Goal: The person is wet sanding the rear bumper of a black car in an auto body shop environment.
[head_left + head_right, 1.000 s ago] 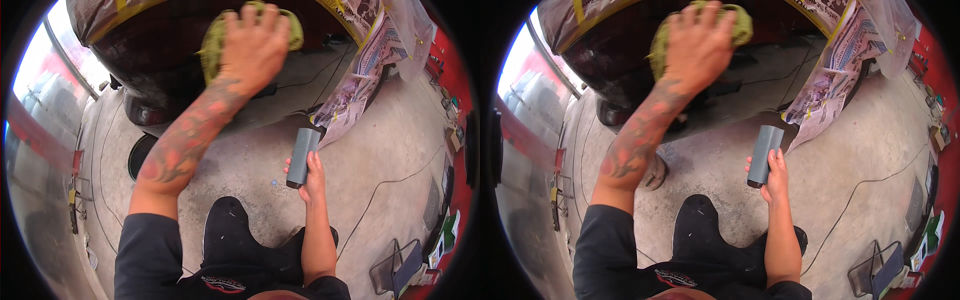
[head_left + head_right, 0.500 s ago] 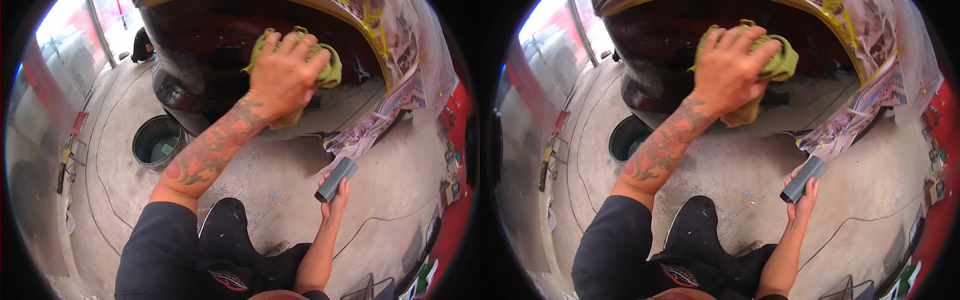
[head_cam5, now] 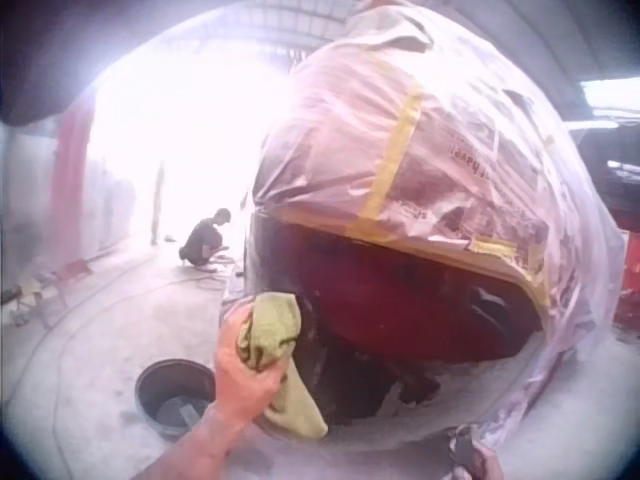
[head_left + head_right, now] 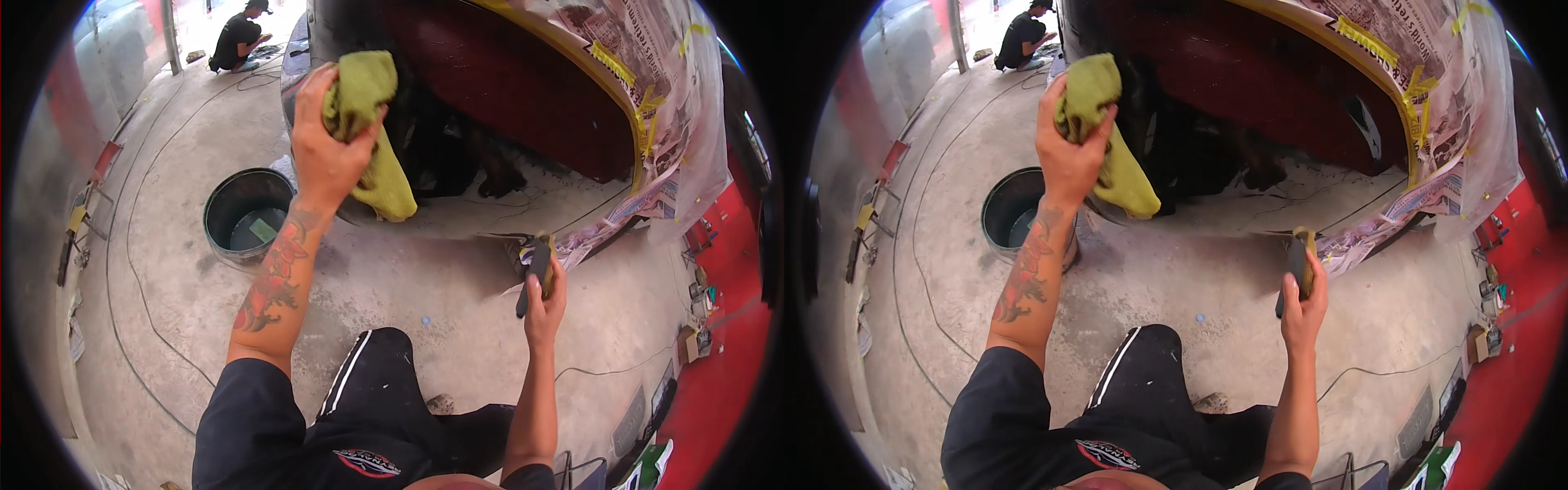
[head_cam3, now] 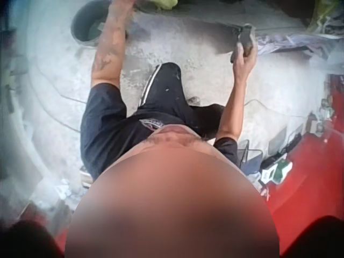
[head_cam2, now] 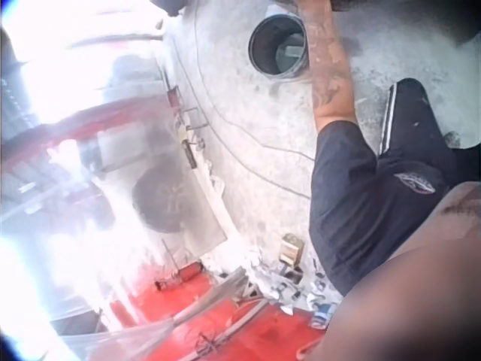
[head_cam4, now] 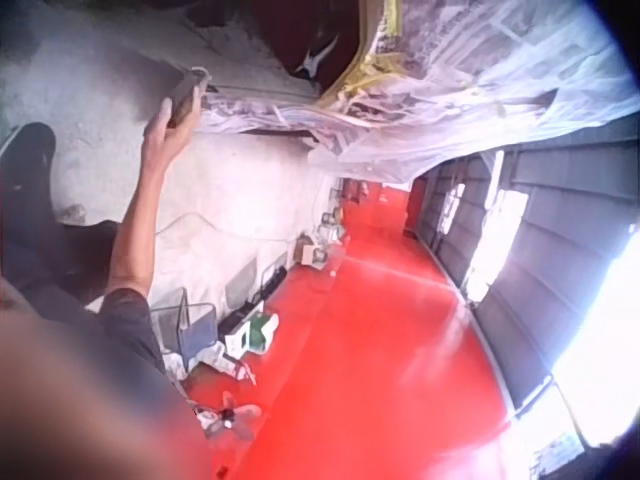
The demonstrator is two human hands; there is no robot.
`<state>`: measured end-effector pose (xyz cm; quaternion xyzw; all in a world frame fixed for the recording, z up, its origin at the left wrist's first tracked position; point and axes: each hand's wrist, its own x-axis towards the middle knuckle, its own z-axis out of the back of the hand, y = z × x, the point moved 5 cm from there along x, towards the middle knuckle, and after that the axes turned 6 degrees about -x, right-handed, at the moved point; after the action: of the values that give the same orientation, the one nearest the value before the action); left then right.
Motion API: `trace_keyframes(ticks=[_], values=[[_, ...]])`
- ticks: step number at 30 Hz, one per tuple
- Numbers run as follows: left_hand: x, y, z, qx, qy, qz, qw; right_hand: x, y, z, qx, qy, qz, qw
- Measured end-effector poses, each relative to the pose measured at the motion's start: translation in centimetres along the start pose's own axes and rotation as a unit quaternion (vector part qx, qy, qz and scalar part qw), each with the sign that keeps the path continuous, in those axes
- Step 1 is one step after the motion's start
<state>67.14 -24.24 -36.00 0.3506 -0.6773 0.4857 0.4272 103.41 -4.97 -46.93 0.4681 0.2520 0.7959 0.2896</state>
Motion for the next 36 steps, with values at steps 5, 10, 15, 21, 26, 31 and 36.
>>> trace_keyframes(ticks=[5, 10, 15, 21, 26, 31, 36], values=[[4.5, 5.7, 0.9, -0.123, -0.063, 0.195, 0.971, 6.7, 16.3, -4.4, -0.174, -0.011, 0.321, 0.931], [4.7, 7.4, 0.4, -0.063, -0.142, 0.151, 0.976, 8.7, 24.1, -8.8, -0.313, -0.067, 0.492, 0.809], [4.4, 6.4, 0.4, -0.081, -0.114, 0.158, 0.978, 10.6, 26.2, -10.5, -0.35, -0.095, 0.519, 0.774], [4.6, 5.5, 1.2, -0.101, -0.121, 0.188, 0.97, 11.1, 28.0, -10.9, -0.399, -0.125, 0.57, 0.707], [4.5, 5.6, 0.9, -0.109, -0.118, 0.183, 0.97, 12.3, 30.3, -11.5, -0.409, -0.13, 0.596, 0.678], [4.3, 5.5, 1.2, -0.084, -0.126, 0.154, 0.976, 11.2, 29.3, -11.3, -0.43, -0.096, 0.592, 0.674], [4.4, 5.4, 0.8, -0.1, -0.123, 0.159, 0.974, 13.5, 31.5, -11.8, -0.408, -0.129, 0.624, 0.654]])
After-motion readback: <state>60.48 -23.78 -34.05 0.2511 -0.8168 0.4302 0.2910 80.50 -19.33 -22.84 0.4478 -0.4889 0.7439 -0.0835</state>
